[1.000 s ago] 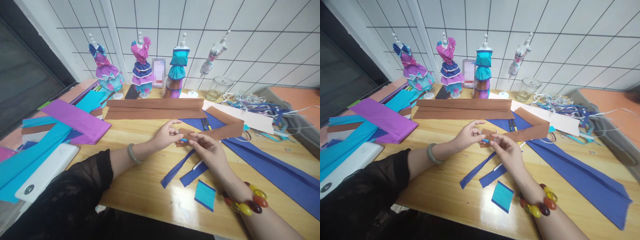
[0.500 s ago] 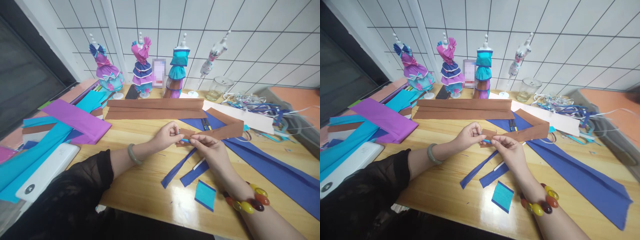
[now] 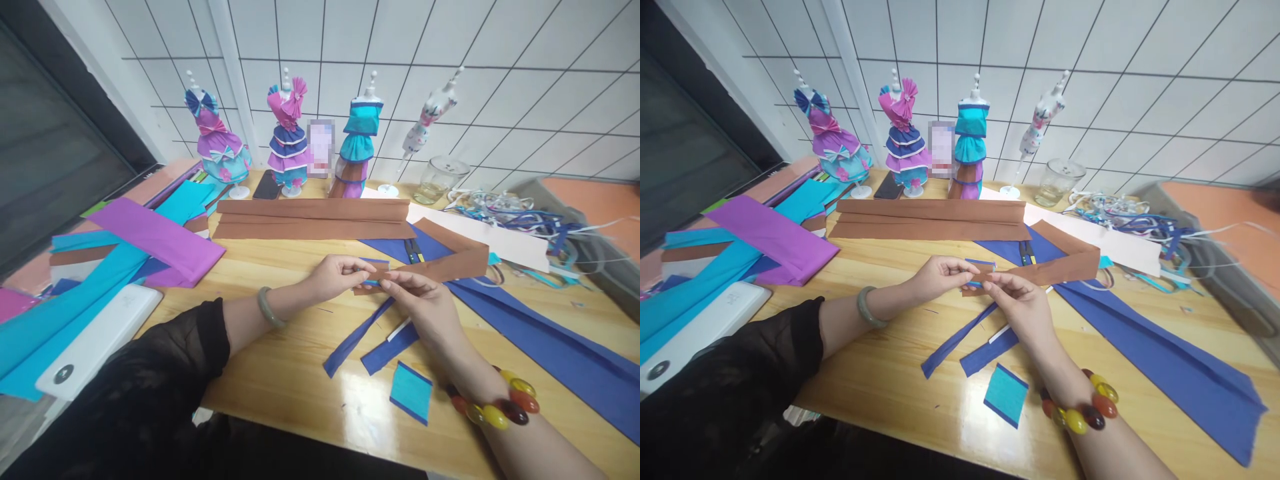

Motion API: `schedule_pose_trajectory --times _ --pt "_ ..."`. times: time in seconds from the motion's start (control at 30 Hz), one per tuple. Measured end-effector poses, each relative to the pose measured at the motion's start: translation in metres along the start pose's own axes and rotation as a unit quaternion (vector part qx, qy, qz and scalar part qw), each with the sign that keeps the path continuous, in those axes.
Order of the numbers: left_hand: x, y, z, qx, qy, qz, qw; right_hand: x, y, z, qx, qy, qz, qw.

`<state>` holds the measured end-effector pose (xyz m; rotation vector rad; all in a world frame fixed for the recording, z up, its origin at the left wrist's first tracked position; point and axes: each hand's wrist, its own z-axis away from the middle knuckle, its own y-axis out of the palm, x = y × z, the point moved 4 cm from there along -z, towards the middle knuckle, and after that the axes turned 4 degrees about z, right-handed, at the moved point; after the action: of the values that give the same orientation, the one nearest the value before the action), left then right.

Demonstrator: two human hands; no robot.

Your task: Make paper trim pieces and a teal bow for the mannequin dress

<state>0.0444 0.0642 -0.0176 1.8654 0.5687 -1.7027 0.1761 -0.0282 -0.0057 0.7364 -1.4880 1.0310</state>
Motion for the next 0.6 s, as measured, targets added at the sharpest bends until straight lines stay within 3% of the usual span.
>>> schedule_pose_trajectory --times 0.6 --pt "-0.0037 -0.0022 -0.0002 0.006 -0.003 -0.027 1.0 0.0004 -0.0026 0.0006 -0.012 0.007 0.044 0.999"
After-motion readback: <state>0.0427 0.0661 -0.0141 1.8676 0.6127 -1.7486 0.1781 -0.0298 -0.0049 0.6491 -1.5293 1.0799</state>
